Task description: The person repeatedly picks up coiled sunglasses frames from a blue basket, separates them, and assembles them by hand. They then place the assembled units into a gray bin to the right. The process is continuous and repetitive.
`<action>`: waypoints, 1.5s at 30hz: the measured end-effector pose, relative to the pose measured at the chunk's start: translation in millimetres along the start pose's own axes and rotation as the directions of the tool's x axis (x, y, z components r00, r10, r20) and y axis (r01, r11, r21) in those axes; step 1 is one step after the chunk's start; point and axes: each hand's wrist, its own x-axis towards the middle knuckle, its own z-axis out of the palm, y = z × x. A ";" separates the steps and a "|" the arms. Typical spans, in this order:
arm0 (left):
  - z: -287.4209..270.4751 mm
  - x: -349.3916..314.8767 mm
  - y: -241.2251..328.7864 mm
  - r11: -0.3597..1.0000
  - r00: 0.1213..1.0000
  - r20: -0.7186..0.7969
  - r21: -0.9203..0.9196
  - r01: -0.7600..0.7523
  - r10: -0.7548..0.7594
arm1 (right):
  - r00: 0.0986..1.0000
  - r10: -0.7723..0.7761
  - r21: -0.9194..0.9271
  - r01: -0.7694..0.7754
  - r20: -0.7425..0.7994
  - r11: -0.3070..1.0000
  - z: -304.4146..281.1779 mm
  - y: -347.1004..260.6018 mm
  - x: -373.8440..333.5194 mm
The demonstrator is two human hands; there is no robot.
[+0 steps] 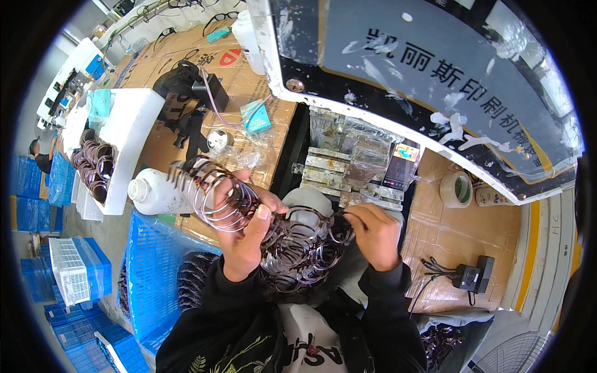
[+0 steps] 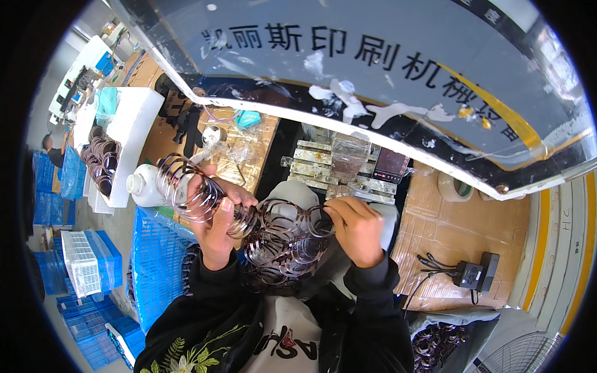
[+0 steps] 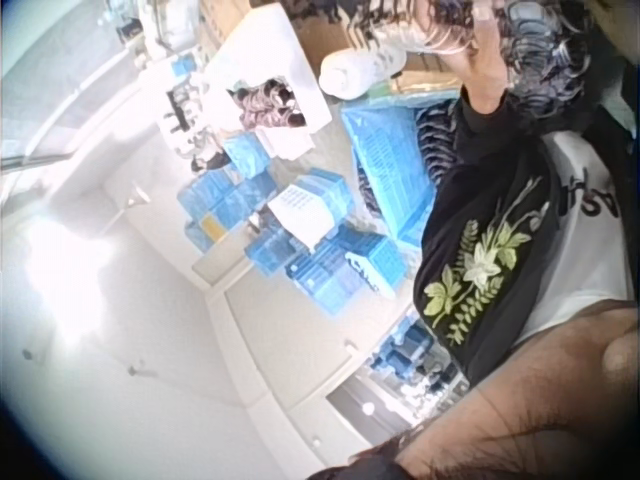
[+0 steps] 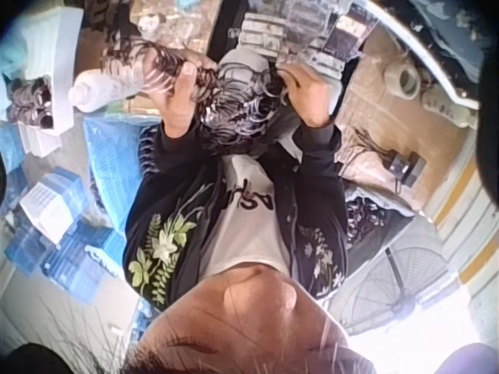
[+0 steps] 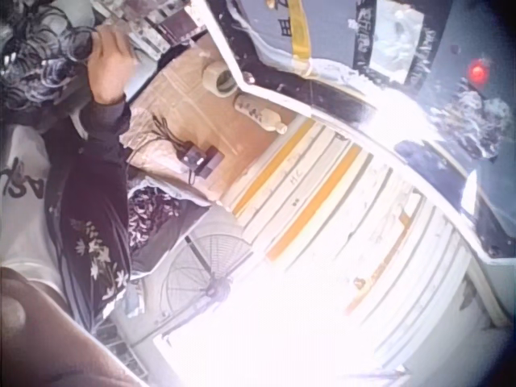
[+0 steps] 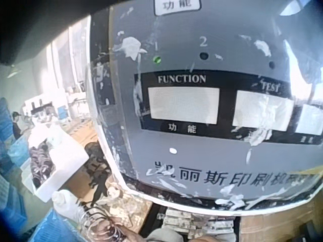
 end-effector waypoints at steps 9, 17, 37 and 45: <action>-8.3 -1.5 -0.8 0.991 0.991 -0.126 0.124 0.048 -0.033 | 0.757 0.494 0.705 -0.062 -0.429 0.707 -20.5 26.7 39.9; -2.9 -8.1 -4.7 0.995 0.996 -0.053 0.057 0.081 -0.078 | 0.795 0.380 0.751 0.138 -0.472 0.645 21.3 80.1 68.0; 21.4 3.2 2.7 0.911 0.897 0.423 0.308 -0.275 0.128 | 0.987 -0.156 0.189 0.160 -0.034 0.969 6.7 -53.0 -0.1; 2.6 -1.4 3.5 0.979 0.990 0.099 -0.165 0.120 -0.105 | 0.969 0.008 -0.023 -0.003 0.247 1.000 10.3 13.6 -1.3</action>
